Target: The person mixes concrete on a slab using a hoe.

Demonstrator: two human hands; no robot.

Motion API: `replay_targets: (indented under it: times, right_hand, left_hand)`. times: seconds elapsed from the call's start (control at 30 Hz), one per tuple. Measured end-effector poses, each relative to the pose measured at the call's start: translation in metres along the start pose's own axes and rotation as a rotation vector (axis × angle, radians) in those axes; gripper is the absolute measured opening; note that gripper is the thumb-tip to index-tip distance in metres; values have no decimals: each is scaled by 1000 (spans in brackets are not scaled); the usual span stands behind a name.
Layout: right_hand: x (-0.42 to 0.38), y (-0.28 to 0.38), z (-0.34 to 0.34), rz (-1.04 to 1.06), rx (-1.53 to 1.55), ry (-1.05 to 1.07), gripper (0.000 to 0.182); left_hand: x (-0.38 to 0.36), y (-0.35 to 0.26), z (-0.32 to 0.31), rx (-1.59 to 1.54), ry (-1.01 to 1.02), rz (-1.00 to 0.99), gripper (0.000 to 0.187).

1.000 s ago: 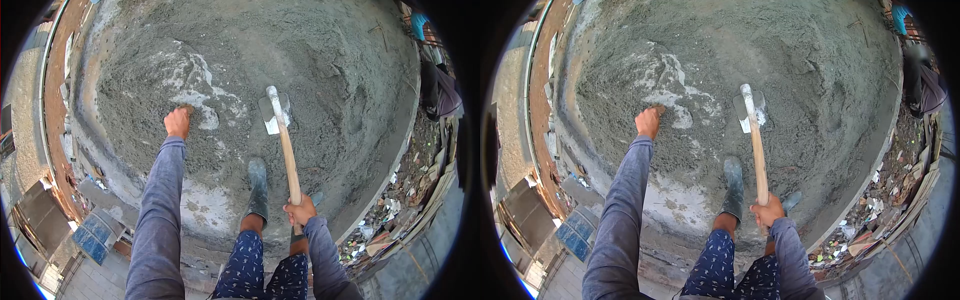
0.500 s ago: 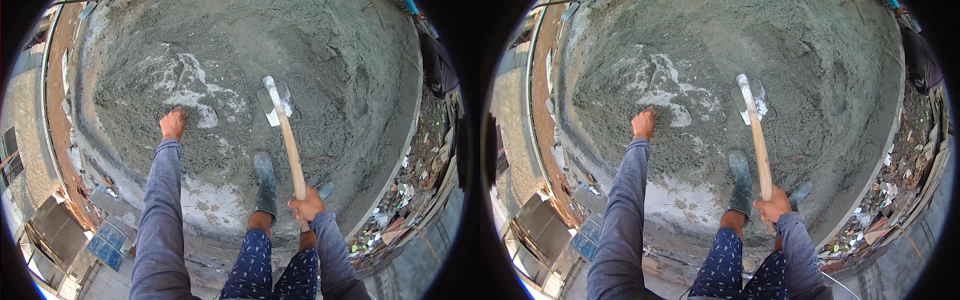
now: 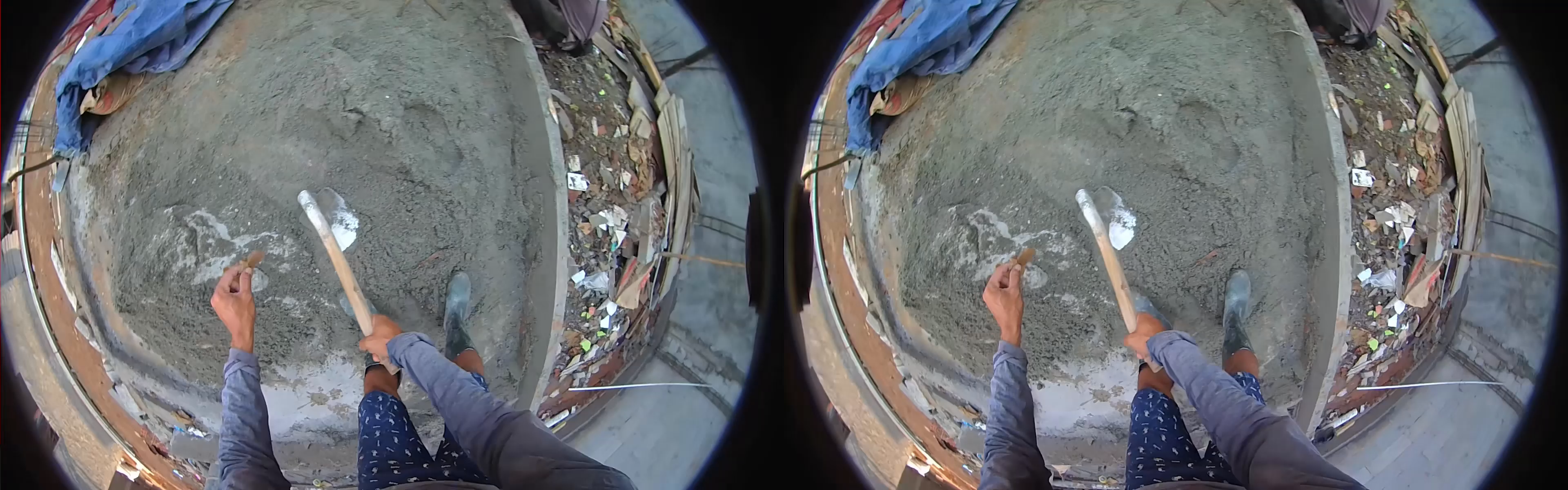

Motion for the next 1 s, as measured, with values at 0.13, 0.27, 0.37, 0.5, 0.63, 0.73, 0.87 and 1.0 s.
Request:
replay_targets:
  times: [0.13,0.27,0.37,0.5,0.63,0.73,0.87,1.0]
  right_hand:
    - [13,-16,-24,-29,-12,67,45]
    - [-2,-9,-8,-71,-11,158,42]
    - [19,-34,-7,-65,5,238,42]
    - [-6,-69,59,205,33,81,50]
    - [-1,-149,99,239,-96,90,54]
    - [6,-188,109,242,-46,54,53]
    - [13,-196,120,343,-24,49,53]
    - [46,-165,141,410,-33,65,60]
  left_hand:
    - [-81,-206,-107,-280,215,-150,20]
    - [-239,-433,-170,-403,1119,-548,94]
    - [-257,-440,-199,-354,1057,-481,89]
    - [-186,-258,-237,194,461,-472,81]
    - [-202,-73,-249,361,448,399,68]
    - [-256,-16,-288,-249,552,1120,40]
    - [-267,-29,-307,-473,282,1166,13]
    - [-217,-62,-318,-545,175,1067,9]
Point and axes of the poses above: each hand's wrist, its own x-axis towards the middle knuckle, its own z-axis out of the back of the hand, y = z × x, the point moved 5 cm from there along x, towards the middle knuckle, and after that the axes turned 6 degrees about -y, right-handed, at the moved point
